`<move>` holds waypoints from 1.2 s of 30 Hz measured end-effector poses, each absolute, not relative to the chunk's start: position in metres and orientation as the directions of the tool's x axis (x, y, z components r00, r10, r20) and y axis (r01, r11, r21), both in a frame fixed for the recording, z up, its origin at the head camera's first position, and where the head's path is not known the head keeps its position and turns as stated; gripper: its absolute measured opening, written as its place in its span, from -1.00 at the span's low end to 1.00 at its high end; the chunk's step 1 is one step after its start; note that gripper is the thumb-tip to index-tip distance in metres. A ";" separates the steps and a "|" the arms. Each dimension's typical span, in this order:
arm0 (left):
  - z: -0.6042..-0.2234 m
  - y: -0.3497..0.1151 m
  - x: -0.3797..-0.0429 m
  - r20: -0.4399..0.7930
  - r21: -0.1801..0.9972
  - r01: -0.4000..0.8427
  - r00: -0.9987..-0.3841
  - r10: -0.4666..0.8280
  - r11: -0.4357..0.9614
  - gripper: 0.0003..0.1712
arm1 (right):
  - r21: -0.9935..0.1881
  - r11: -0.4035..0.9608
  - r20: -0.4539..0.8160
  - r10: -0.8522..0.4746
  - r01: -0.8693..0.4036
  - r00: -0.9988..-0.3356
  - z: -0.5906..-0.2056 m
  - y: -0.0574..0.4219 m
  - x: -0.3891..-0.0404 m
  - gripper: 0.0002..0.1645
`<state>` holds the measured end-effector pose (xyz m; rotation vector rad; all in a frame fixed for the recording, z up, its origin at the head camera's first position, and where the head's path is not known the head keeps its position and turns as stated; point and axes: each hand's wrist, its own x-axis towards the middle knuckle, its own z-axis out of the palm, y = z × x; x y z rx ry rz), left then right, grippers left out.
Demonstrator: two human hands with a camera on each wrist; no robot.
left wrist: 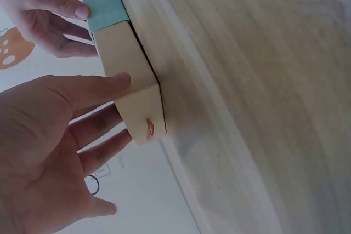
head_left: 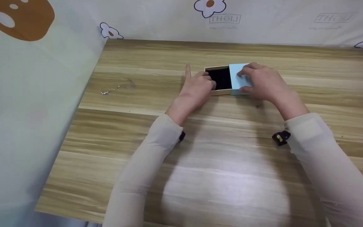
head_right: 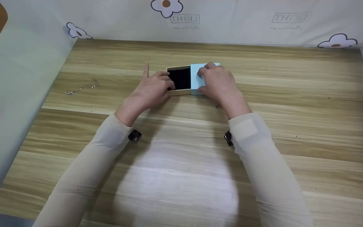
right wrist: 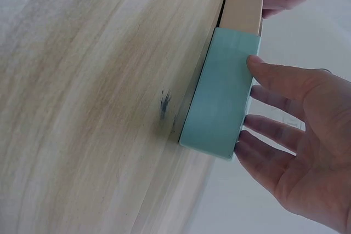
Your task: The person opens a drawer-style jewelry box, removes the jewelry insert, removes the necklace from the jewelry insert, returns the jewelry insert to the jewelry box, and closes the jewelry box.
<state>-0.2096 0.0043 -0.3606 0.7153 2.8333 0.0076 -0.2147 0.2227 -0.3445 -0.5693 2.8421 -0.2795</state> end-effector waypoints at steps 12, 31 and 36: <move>-0.355 -0.005 -0.213 -0.284 0.679 -0.021 -0.929 0.237 0.734 -0.27 | -0.231 0.909 -0.180 -0.390 -0.347 -0.903 -0.346 0.221 -0.215 -0.42; -0.363 0.013 -0.215 -0.333 0.879 -0.178 -0.894 0.301 0.443 -0.33 | -0.246 0.909 -0.180 -0.383 -0.335 -0.906 -0.347 0.224 -0.215 -0.42; -0.364 0.024 -0.216 -0.358 0.908 -0.247 -0.877 0.320 0.337 -0.31 | -0.236 0.906 -0.158 -0.391 -0.350 -0.907 -0.348 0.224 -0.216 -0.42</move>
